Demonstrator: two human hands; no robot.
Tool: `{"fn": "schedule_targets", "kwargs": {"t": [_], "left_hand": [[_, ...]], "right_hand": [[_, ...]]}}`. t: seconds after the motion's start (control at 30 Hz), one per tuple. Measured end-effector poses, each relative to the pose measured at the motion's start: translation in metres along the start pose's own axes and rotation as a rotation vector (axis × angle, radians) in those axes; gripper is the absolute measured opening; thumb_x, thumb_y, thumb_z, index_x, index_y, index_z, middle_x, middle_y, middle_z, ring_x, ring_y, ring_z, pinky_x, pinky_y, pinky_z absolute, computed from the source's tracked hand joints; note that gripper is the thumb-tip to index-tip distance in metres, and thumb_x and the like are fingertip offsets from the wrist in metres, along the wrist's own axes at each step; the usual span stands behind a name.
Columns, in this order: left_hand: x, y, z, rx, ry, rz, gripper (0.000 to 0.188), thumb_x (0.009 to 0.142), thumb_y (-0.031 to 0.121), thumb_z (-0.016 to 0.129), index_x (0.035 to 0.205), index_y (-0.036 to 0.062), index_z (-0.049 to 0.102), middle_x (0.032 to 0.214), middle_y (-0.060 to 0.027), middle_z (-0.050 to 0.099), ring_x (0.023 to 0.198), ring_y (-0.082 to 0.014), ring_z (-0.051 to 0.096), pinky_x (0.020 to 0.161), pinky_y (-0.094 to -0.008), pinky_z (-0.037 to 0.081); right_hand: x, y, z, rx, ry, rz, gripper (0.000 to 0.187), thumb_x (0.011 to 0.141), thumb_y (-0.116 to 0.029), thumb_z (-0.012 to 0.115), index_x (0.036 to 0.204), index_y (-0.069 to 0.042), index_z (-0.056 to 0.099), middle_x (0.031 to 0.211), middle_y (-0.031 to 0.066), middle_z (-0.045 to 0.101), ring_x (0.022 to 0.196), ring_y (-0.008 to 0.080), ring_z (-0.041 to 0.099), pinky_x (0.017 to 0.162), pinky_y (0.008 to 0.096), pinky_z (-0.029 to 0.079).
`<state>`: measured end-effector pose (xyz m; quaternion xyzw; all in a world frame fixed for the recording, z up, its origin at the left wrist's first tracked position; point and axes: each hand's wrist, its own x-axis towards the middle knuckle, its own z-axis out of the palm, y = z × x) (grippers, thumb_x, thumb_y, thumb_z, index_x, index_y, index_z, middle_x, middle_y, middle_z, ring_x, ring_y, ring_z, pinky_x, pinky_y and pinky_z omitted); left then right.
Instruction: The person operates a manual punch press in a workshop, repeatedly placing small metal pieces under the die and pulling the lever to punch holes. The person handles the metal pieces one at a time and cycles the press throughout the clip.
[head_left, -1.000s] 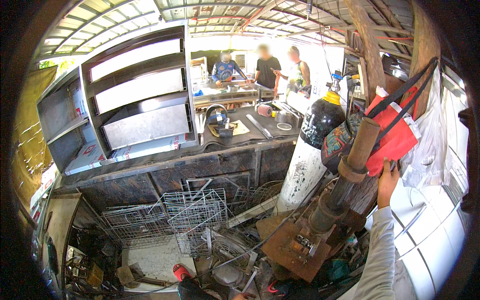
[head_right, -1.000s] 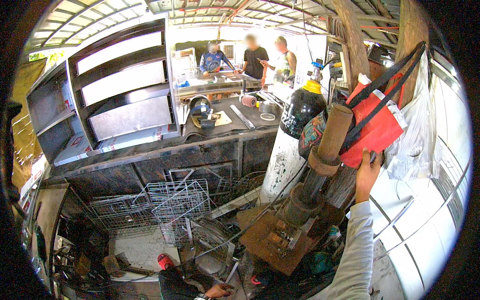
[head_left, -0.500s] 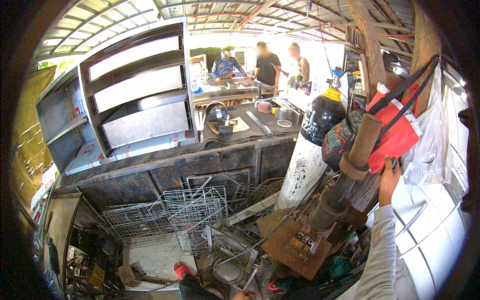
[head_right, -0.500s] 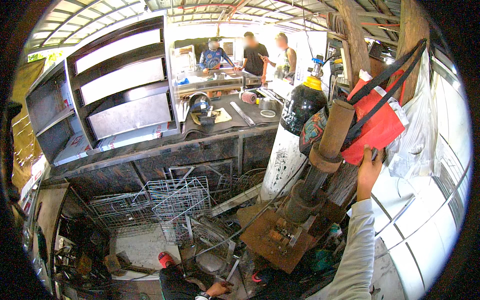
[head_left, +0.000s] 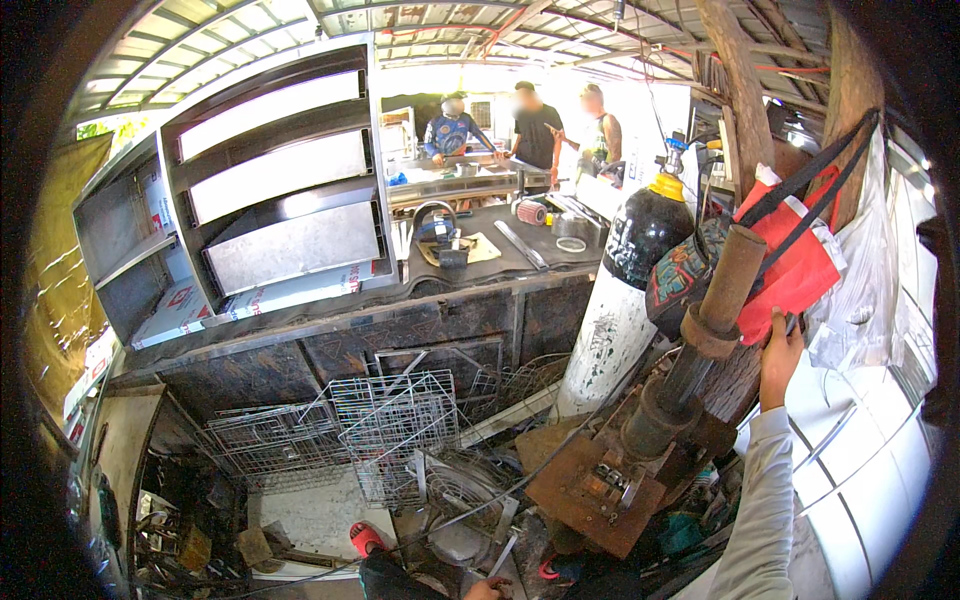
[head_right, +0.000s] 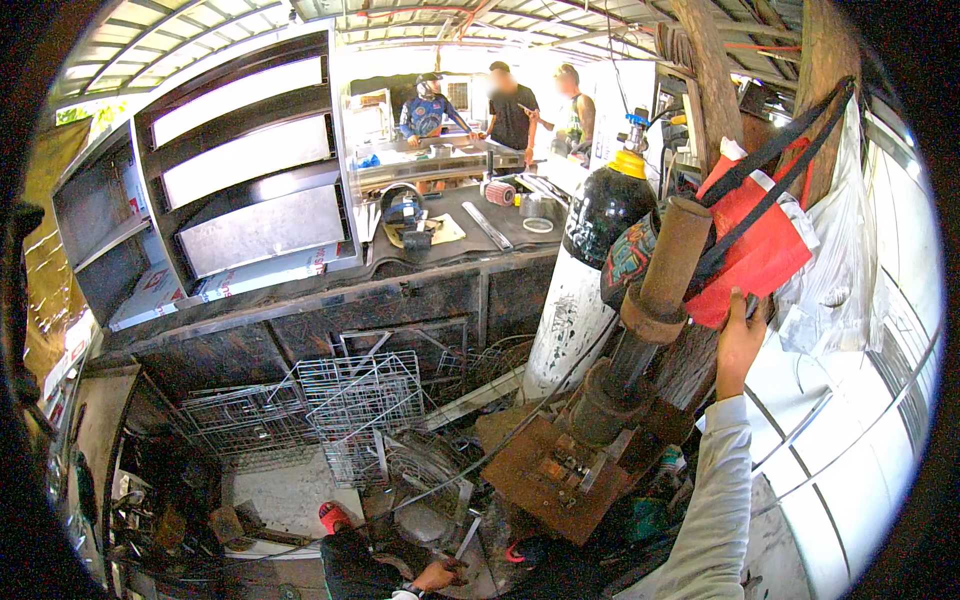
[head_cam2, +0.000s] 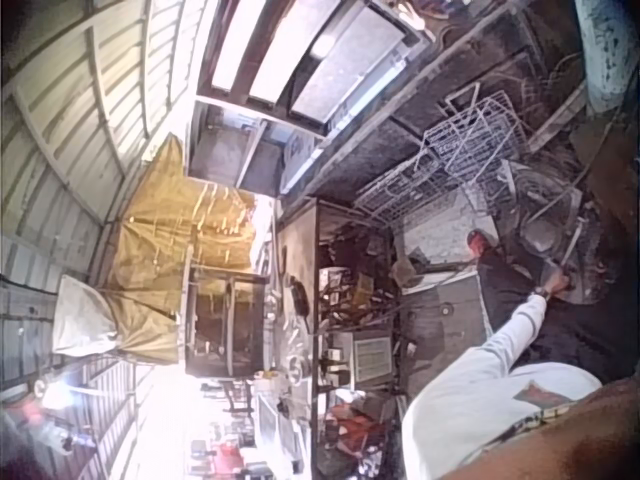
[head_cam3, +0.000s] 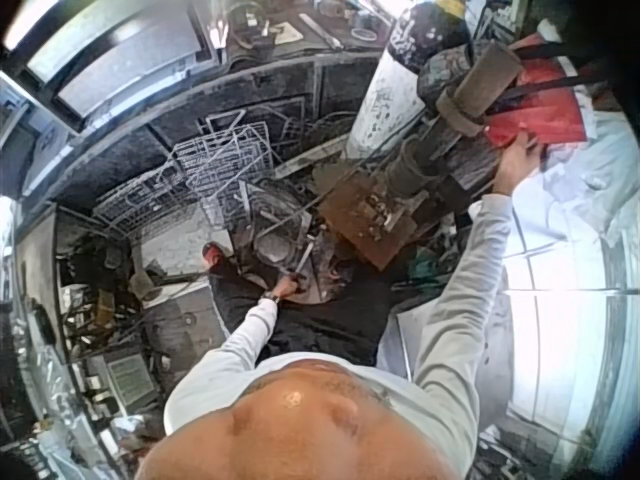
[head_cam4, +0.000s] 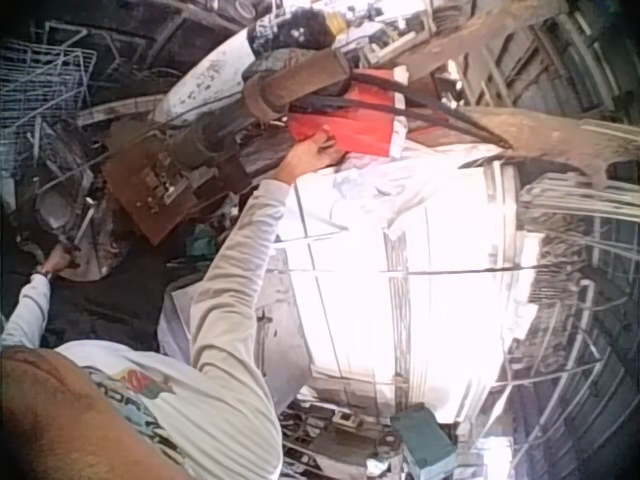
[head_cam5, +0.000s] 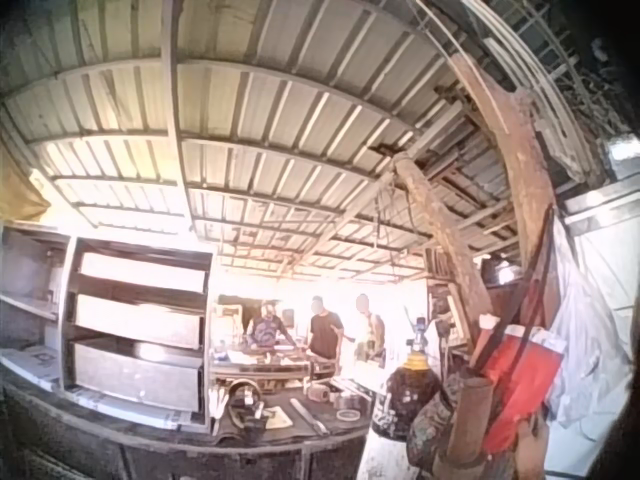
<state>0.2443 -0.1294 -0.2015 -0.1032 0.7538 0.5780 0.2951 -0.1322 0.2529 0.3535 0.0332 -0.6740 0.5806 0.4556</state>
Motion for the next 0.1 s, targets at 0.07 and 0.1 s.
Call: {"fn": "schedule_targets", "kwargs": {"t": [0.07,0.1], "left_hand": [[-0.004,0.011,-0.002,0.054,-0.017,0.006,0.050,0.087,0.034,0.074,0.130,0.0111,0.063,0.112,-0.0129,0.071,0.101,-0.0234,0.069,0.089,-0.0369,0.053],[-0.010,-0.001,-0.007,-0.001,-0.012,-0.016,0.054,0.085,0.036,0.076,0.131,0.0118,0.063,0.115,-0.0149,0.071,0.104,-0.0251,0.069,0.091,-0.0364,0.053]], "right_hand": [[0.001,0.002,-0.002,0.007,-0.012,-0.017,0.056,0.095,-0.026,0.062,0.137,0.008,0.050,0.133,0.0190,0.060,0.121,0.0278,0.055,0.109,0.0350,0.035],[-0.004,0.001,0.005,0.028,-0.018,-0.001,0.056,0.095,-0.026,0.062,0.137,0.008,0.050,0.133,0.0190,0.060,0.121,0.0278,0.055,0.109,0.0350,0.035]]}}
